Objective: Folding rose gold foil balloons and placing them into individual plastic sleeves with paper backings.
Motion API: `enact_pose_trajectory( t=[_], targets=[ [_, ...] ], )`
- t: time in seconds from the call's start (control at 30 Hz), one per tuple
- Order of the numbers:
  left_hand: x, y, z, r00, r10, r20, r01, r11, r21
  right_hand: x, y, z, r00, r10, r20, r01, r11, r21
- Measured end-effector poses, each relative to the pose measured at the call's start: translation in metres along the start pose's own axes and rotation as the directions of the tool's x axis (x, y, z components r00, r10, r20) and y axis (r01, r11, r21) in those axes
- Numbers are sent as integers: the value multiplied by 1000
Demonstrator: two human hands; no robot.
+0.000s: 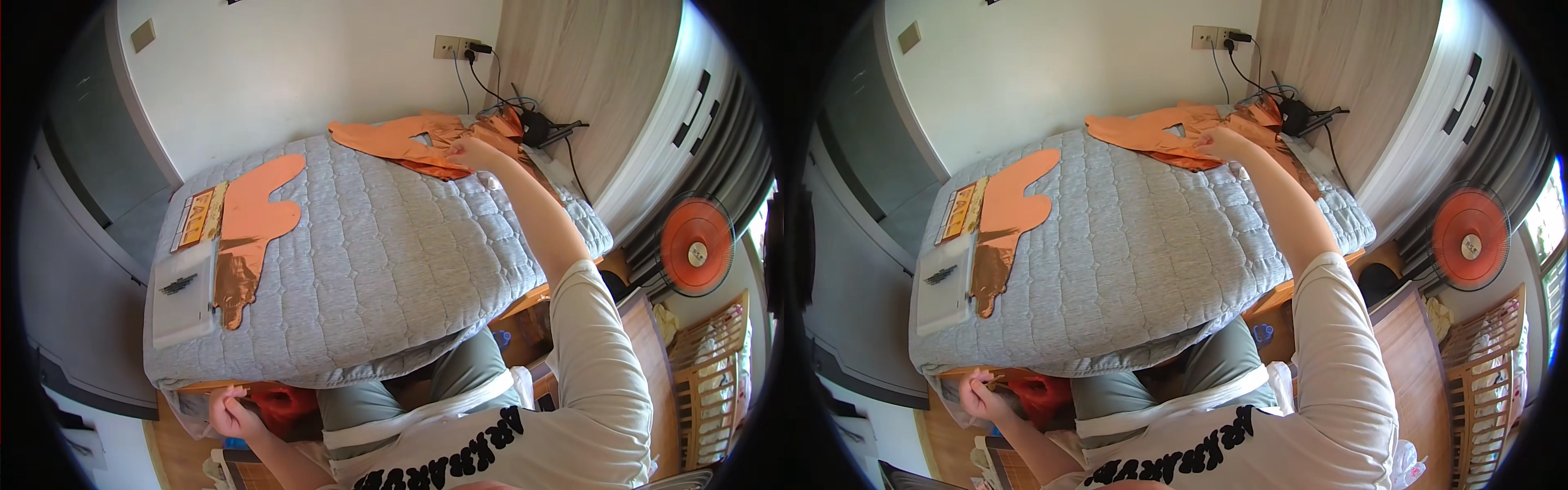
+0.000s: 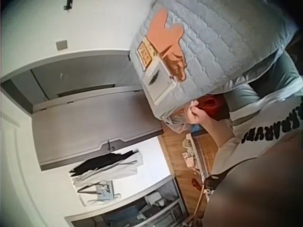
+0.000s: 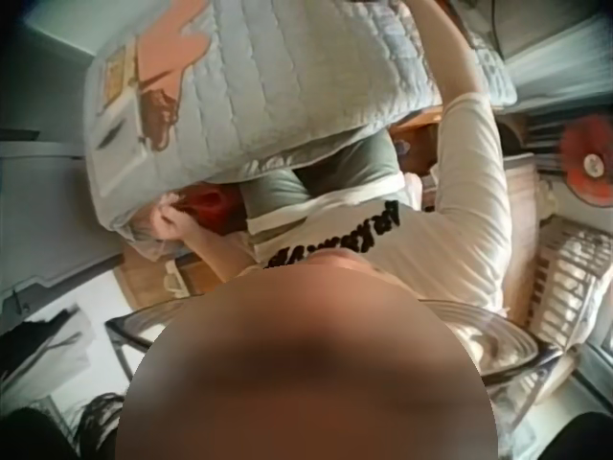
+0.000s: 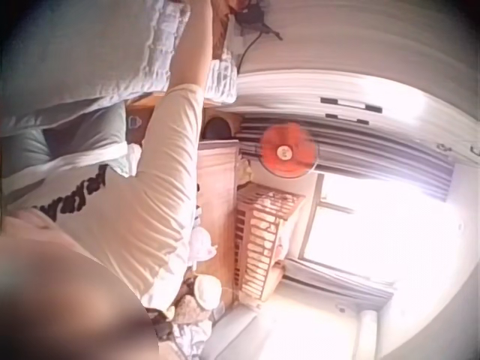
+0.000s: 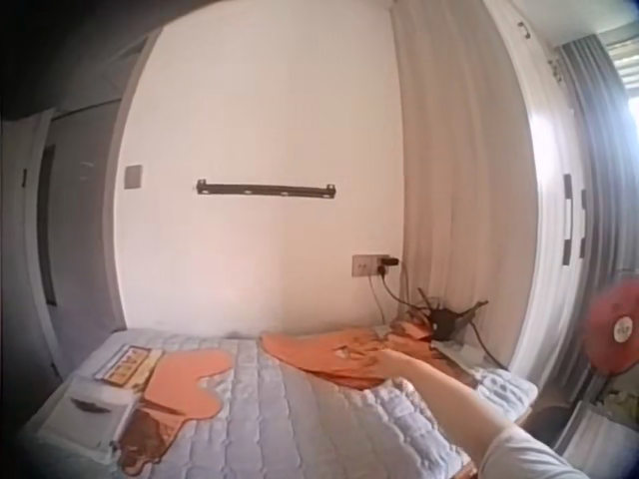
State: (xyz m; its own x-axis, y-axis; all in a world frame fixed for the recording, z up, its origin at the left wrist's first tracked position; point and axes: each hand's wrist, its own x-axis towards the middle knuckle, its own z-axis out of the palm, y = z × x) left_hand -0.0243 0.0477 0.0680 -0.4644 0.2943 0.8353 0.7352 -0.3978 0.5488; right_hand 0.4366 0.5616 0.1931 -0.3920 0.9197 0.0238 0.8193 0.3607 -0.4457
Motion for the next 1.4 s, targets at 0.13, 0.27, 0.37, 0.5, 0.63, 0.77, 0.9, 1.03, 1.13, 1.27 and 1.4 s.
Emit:
enact_pose_trajectory(
  t=[0.13, 0.27, 0.37, 0.5, 0.63, 0.77, 0.9, 1.03, 1.13, 1.27, 1.4],
  targets=[
    [-18, -14, -12, 998, -49, 46, 46, 997, 54, 11, 16, -9, 963, -66, -261, 84, 995, 59],
    [-29, -18, -22, 987, -155, 37, 151, 983, 107, 23, 2, -26, 755, -137, -642, 179, 984, 0],
    [-26, -17, -36, 982, -186, 33, 180, 973, 142, 27, -40, -39, 726, -84, -682, -9, 991, -132],
    [-21, -14, -26, 981, -190, 29, 185, 974, 127, 37, -55, -89, 791, -102, -604, -33, 977, -209],
    [-18, -10, -20, 977, -190, 97, 178, 977, 121, 43, -79, -124, 743, -183, -643, -69, 936, -346],
    [-19, 1, -5, 963, -233, 139, 214, 967, 138, 35, -107, -153, 639, -219, -737, -123, 917, -379],
    [6, 39, 44, 891, -72, 447, 70, 997, 20, 22, -116, -187, 494, -241, -835, -74, 945, -317],
    [59, 91, 132, 626, 157, 764, -169, 984, -64, -15, -122, -225, 79, -428, -900, -220, 873, -435],
    [85, 97, 204, 465, 269, 843, -273, 950, -152, -62, -151, -249, 193, -359, -913, -215, 892, -396],
    [82, 62, 312, 334, 266, 904, -345, 927, -146, -154, -171, -274, 75, -441, -894, 61, 897, -437],
    [72, 35, 379, 210, 160, 964, -425, 903, -58, -247, -125, -298, 154, -595, -788, 192, 801, -567]
  ],
)
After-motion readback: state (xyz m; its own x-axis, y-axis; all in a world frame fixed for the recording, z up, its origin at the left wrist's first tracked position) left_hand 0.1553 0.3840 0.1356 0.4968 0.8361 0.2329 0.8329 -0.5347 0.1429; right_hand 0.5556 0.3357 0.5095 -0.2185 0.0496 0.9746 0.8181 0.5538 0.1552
